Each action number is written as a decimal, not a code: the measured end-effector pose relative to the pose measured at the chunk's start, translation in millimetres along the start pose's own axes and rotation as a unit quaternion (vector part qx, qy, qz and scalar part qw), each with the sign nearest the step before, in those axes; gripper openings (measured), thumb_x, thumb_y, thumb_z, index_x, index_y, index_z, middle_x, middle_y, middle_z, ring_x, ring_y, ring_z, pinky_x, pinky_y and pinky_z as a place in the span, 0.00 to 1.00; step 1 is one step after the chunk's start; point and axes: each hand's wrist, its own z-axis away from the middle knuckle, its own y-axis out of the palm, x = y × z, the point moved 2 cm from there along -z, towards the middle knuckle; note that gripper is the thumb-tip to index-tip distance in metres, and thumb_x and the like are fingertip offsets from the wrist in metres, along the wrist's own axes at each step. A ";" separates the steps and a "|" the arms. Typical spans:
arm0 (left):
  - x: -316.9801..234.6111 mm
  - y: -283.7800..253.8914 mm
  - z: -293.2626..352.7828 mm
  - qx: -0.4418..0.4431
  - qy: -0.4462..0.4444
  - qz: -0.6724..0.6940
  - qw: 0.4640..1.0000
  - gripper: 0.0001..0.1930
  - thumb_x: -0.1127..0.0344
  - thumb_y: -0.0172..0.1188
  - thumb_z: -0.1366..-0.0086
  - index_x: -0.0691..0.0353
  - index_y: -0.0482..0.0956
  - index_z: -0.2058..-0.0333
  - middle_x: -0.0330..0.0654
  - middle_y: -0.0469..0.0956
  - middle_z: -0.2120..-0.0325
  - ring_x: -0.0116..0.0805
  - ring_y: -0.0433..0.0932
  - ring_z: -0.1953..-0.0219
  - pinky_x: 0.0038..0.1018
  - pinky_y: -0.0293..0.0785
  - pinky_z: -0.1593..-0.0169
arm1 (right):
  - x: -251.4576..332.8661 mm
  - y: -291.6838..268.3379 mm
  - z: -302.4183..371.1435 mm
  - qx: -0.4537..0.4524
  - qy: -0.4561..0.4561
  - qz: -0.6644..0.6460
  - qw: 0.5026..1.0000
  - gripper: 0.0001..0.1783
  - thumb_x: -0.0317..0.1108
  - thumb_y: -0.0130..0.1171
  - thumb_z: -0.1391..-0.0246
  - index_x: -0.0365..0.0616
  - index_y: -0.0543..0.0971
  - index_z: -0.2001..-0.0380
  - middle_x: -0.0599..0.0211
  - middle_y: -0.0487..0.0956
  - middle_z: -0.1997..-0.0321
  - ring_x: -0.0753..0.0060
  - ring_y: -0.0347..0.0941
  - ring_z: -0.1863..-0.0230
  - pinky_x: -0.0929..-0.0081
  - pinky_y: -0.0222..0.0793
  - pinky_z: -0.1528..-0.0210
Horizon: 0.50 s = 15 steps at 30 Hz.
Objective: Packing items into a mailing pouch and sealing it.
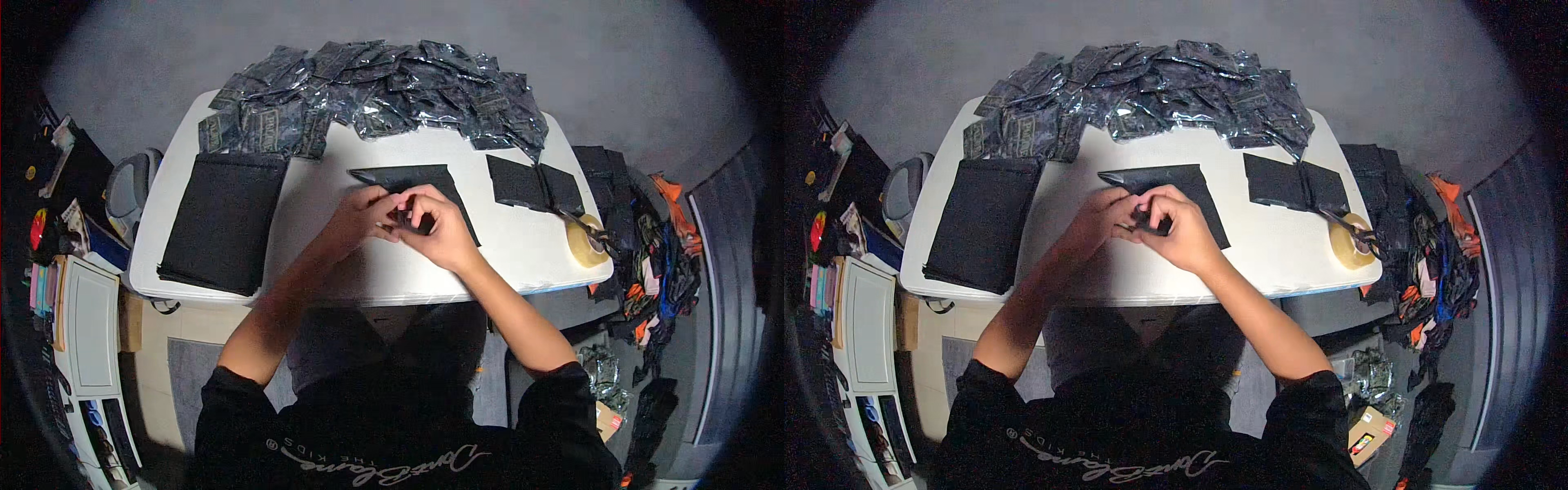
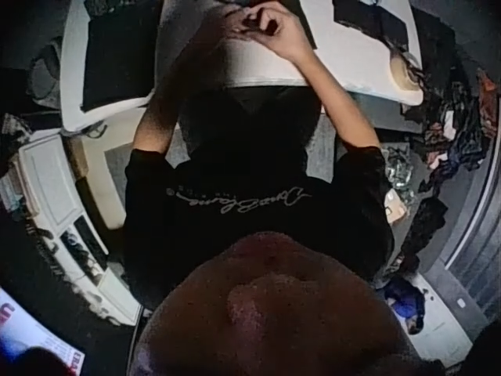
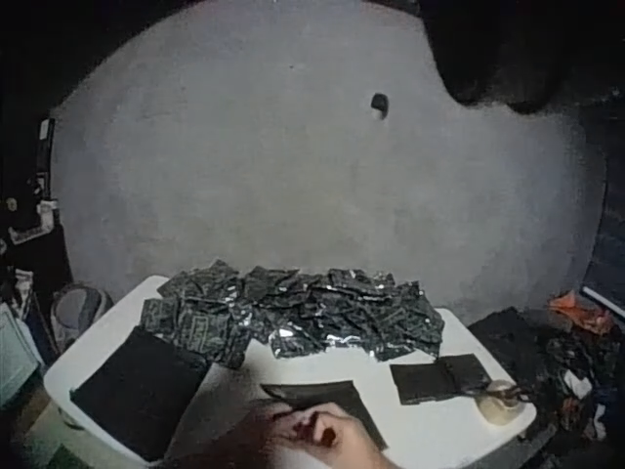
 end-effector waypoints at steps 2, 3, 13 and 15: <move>1.0 -10.3 -1.7 0.013 0.021 -0.077 0.997 0.17 0.56 0.61 0.26 0.69 0.80 0.64 0.43 0.80 0.72 0.32 0.83 0.68 0.33 0.86 0.64 | -2.1 -0.2 0.4 0.025 -0.025 0.005 0.999 0.18 0.23 0.75 0.53 0.42 0.71 0.78 0.59 0.78 0.51 0.71 0.77 0.51 0.75 0.73 0.54; 3.0 -12.6 -3.3 0.033 0.041 -0.154 0.987 0.15 0.59 0.61 0.26 0.69 0.79 0.64 0.44 0.80 0.71 0.30 0.83 0.68 0.33 0.86 0.64 | -6.4 -2.9 1.3 0.045 0.008 -0.054 0.998 0.18 0.25 0.75 0.51 0.43 0.71 0.78 0.61 0.78 0.50 0.74 0.75 0.51 0.76 0.72 0.53; 10.6 1.2 1.4 0.050 0.158 -0.278 0.946 0.10 0.68 0.69 0.33 0.65 0.77 0.70 0.36 0.79 0.76 0.22 0.78 0.72 0.23 0.77 0.63 | -46.0 1.3 -8.8 0.033 0.325 -0.300 0.896 0.15 0.43 0.65 0.34 0.45 0.79 0.69 0.73 0.81 0.67 0.86 0.75 0.65 0.86 0.70 0.60; 12.0 3.4 0.1 0.069 0.181 -0.242 0.951 0.10 0.69 0.71 0.34 0.64 0.77 0.69 0.36 0.81 0.74 0.21 0.79 0.70 0.22 0.76 0.63 | -43.6 1.1 -9.4 0.067 0.307 -0.271 0.910 0.12 0.40 0.65 0.34 0.44 0.80 0.67 0.72 0.83 0.65 0.85 0.76 0.66 0.86 0.72 0.60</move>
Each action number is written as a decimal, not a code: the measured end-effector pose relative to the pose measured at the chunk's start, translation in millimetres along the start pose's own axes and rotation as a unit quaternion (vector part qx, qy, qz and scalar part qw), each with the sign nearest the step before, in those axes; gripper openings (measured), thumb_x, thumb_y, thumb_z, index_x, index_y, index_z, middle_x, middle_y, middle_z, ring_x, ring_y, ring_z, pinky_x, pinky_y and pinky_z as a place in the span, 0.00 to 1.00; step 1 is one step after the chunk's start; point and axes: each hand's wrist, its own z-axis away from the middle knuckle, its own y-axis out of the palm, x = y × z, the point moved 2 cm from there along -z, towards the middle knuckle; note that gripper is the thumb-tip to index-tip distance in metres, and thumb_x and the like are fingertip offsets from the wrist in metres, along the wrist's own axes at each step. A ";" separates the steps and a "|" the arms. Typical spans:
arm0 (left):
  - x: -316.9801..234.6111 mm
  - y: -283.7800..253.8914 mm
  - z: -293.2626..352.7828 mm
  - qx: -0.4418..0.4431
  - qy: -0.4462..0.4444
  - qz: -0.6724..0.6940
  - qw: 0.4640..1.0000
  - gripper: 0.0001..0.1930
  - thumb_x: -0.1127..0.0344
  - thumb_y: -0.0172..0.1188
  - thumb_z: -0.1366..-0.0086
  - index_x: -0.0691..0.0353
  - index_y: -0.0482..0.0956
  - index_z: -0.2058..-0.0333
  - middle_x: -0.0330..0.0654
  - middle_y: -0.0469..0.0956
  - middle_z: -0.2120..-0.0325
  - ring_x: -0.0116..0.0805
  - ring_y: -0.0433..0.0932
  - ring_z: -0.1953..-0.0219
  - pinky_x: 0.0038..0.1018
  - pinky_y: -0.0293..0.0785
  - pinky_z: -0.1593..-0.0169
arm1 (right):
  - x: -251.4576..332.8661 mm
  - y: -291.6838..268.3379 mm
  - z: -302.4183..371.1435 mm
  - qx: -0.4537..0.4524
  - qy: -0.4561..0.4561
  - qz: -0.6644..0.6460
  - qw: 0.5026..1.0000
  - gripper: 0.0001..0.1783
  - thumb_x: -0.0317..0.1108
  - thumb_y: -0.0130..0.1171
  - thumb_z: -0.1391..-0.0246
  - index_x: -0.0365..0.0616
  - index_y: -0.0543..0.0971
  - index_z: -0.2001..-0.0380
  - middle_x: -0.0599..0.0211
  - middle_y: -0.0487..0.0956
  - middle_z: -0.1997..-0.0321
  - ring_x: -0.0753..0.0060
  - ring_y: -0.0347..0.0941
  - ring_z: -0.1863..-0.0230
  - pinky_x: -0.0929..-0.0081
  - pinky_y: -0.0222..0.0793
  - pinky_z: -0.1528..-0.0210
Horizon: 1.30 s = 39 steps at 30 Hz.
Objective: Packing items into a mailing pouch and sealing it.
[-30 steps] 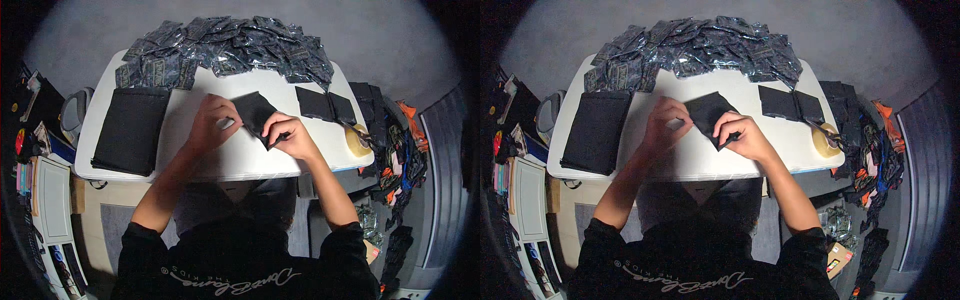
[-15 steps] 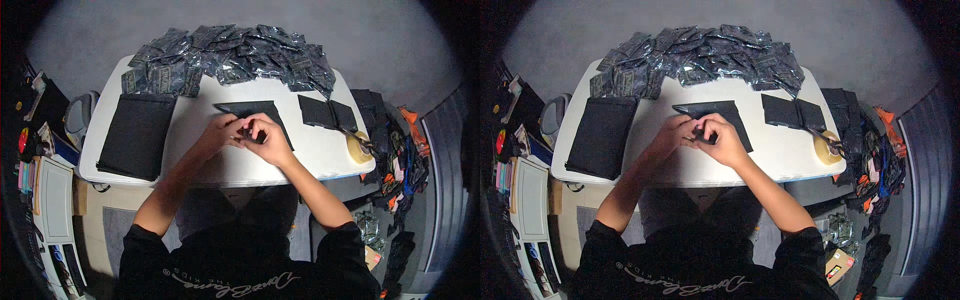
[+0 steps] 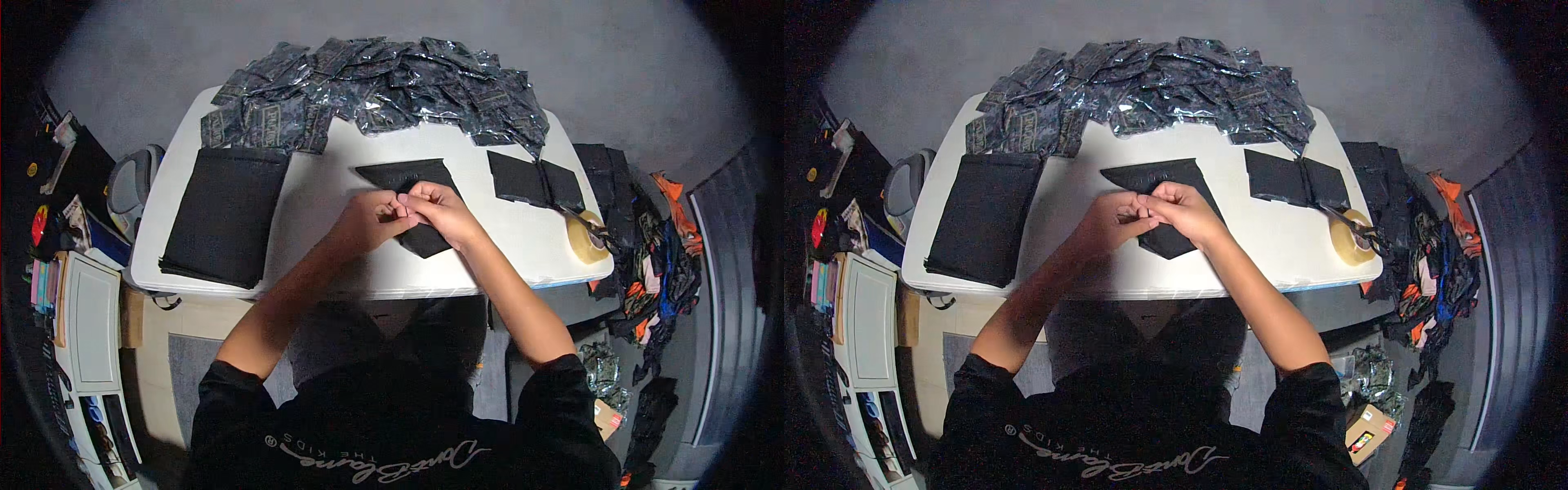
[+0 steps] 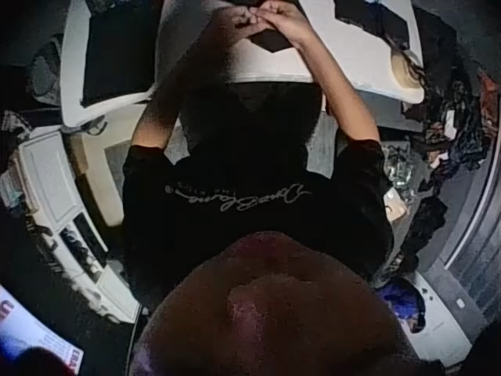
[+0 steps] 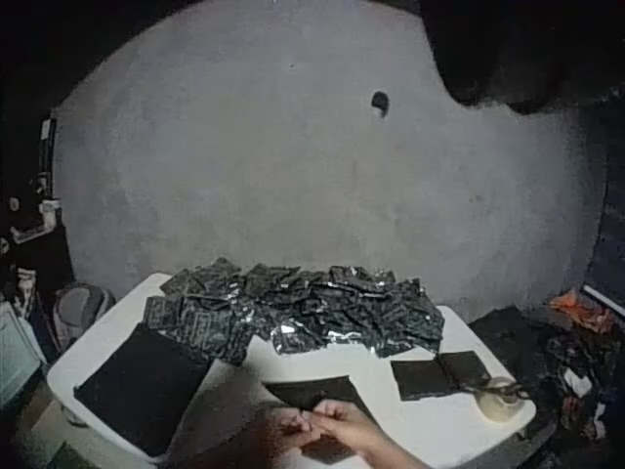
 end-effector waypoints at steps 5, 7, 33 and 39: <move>-11.1 -0.3 1.2 0.016 -0.050 0.008 0.999 0.09 0.73 0.70 0.35 0.63 0.76 0.70 0.35 0.82 0.70 0.19 0.78 0.65 0.23 0.75 0.60 | -8.3 -6.6 -1.6 0.009 -0.008 -0.025 1.000 0.09 0.36 0.65 0.35 0.42 0.80 0.66 0.71 0.83 0.64 0.85 0.76 0.65 0.86 0.71 0.60; -9.6 -2.4 2.1 0.020 -0.066 0.017 0.997 0.10 0.73 0.70 0.35 0.63 0.76 0.70 0.36 0.82 0.69 0.20 0.78 0.65 0.24 0.75 0.59 | -6.9 -4.8 -1.0 0.012 -0.009 -0.031 0.999 0.08 0.35 0.65 0.35 0.42 0.80 0.66 0.71 0.83 0.65 0.85 0.77 0.65 0.86 0.72 0.60; 3.0 -10.0 -0.3 0.007 -0.071 -0.014 0.997 0.10 0.72 0.63 0.31 0.59 0.70 0.68 0.38 0.79 0.72 0.26 0.80 0.69 0.27 0.77 0.62 | -9.8 -15.6 4.8 0.071 -0.012 -0.025 0.997 0.07 0.31 0.61 0.32 0.39 0.83 0.59 0.72 0.83 0.59 0.81 0.81 0.55 0.82 0.78 0.47; 10.0 -10.9 -1.3 0.020 -0.057 0.044 0.997 0.08 0.73 0.63 0.32 0.59 0.71 0.67 0.37 0.77 0.73 0.25 0.78 0.69 0.27 0.76 0.63 | -10.4 -13.8 3.9 0.065 -0.023 -0.021 0.997 0.07 0.30 0.61 0.32 0.38 0.83 0.59 0.71 0.84 0.60 0.80 0.81 0.56 0.82 0.78 0.47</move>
